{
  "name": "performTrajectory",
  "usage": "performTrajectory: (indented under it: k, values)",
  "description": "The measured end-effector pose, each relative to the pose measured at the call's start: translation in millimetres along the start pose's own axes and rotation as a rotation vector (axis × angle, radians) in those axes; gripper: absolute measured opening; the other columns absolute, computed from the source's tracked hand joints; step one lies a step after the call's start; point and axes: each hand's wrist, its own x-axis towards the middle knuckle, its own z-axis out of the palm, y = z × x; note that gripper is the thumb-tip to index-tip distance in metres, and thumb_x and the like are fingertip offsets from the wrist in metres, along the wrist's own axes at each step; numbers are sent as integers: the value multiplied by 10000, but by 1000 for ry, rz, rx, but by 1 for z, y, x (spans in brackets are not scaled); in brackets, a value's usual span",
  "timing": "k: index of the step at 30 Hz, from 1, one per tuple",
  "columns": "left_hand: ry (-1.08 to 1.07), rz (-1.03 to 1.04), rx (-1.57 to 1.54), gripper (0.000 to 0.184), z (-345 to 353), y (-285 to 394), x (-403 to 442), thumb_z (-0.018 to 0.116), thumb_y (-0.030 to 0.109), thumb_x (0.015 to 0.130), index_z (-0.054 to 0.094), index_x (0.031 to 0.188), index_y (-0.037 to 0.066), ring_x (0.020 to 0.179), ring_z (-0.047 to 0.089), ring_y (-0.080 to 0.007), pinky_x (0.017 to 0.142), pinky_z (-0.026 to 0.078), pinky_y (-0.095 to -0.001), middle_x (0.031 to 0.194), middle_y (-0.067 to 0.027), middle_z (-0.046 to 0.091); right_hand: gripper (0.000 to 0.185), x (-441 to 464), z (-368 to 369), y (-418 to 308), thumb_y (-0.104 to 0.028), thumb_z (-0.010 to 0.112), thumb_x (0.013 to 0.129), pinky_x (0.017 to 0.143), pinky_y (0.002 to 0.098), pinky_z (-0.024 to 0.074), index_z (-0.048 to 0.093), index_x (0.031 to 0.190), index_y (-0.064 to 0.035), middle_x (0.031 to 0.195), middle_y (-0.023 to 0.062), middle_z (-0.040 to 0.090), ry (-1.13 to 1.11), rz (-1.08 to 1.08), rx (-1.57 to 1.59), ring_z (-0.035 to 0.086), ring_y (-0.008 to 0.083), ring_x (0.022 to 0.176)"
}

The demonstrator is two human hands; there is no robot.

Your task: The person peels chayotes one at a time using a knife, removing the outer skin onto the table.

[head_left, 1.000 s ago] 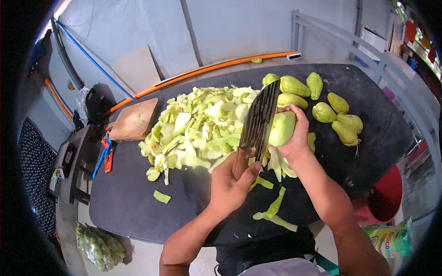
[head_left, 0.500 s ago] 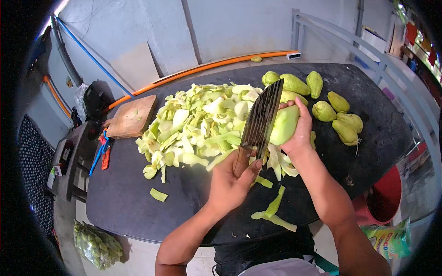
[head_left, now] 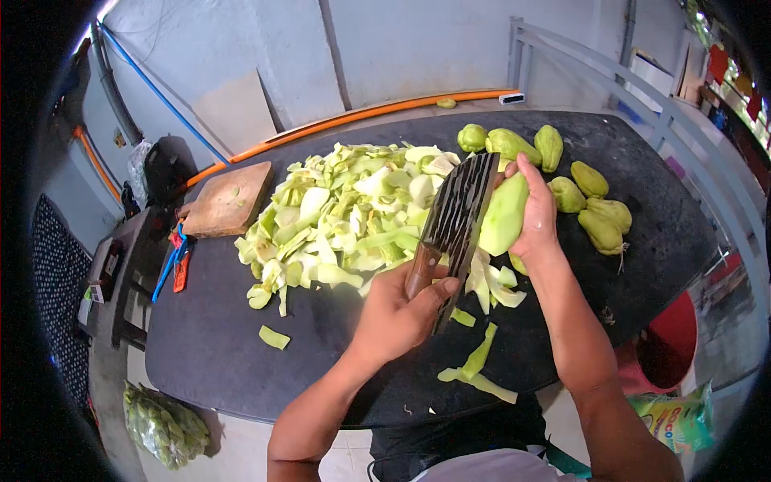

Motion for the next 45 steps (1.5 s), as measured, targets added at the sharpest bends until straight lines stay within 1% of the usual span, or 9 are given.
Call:
performTrajectory:
  k: [7, 9, 13, 17, 20, 24, 27, 34, 45]
  values:
    - [22, 9, -133, 307, 6, -8, -1, 709, 226, 934, 631, 1086, -29, 602, 478, -52, 544, 390, -247, 689, 33, 566, 289, 0, 3, 15, -400, 657, 924, 604, 374, 541, 573, 889, -126, 786, 83, 651, 224, 121, 202, 645, 221, 669]
    - [64, 119, -82, 300, 13, -8, -2, 708, 222, 936, 618, 1091, -18, 546, 463, -47, 494, 365, -240, 660, 36, 554, 282, -2, 4, 14, -392, 655, 926, 624, 376, 545, 570, 903, -124, 788, 84, 650, 178, 70, 153, 649, 225, 685]
    - [41, 77, -79, 277, 10, -11, 1, 705, 203, 938, 610, 1091, -8, 453, 418, -43, 419, 299, -235, 610, 39, 526, 286, -7, 7, -3, -390, 652, 926, 653, 379, 547, 567, 927, -117, 802, 90, 651, 25, -84, -68, 650, 240, 706]
    - [32, 13, -190, 274, 12, -6, -1, 701, 194, 941, 603, 1097, -9, 432, 406, -44, 405, 286, -236, 591, 45, 508, 305, -5, 4, 16, -394, 646, 930, 657, 394, 554, 564, 937, -100, 821, 106, 647, 192, 68, 140, 651, 255, 707]
    - [30, 11, -175, 274, 11, -5, -1, 702, 183, 941, 591, 1102, -8, 431, 410, -46, 404, 289, -237, 585, 45, 503, 230, -12, 18, 12, -330, 648, 940, 659, 340, 538, 563, 843, -139, 775, 56, 627, 240, 4, 151, 633, 198, 716]
    - [8, -12, -189, 226, 9, -7, 2, 674, 125, 945, 586, 1096, -19, 364, 377, -99, 360, 290, -280, 520, -14, 457, 217, -10, 10, -2, -317, 663, 930, 676, 339, 542, 565, 854, -138, 786, 59, 631, 72, 4, 9, 633, 197, 729]
    - [54, -36, -230, 206, 14, -8, 0, 667, 121, 950, 593, 1100, 2, 365, 366, -99, 361, 283, -277, 518, -10, 441, 218, -13, 16, 10, -319, 671, 922, 692, 343, 546, 567, 861, -137, 788, 62, 627, 229, 110, 176, 630, 204, 727]
    - [83, 49, -189, 205, 18, -13, 0, 666, 118, 946, 597, 1107, 11, 365, 367, -99, 359, 296, -274, 510, -9, 437, 231, -15, 15, 16, -332, 669, 919, 741, 375, 550, 571, 849, -135, 806, 67, 628, 178, 11, 278, 637, 225, 763]
    - [87, 78, -196, 215, 21, -16, 1, 662, 103, 940, 591, 1106, -14, 354, 381, -114, 355, 309, -282, 503, -25, 461, 216, -29, 25, 20, -330, 679, 916, 704, 327, 543, 584, 853, -146, 829, 54, 648, 180, 63, 298, 637, 178, 741]
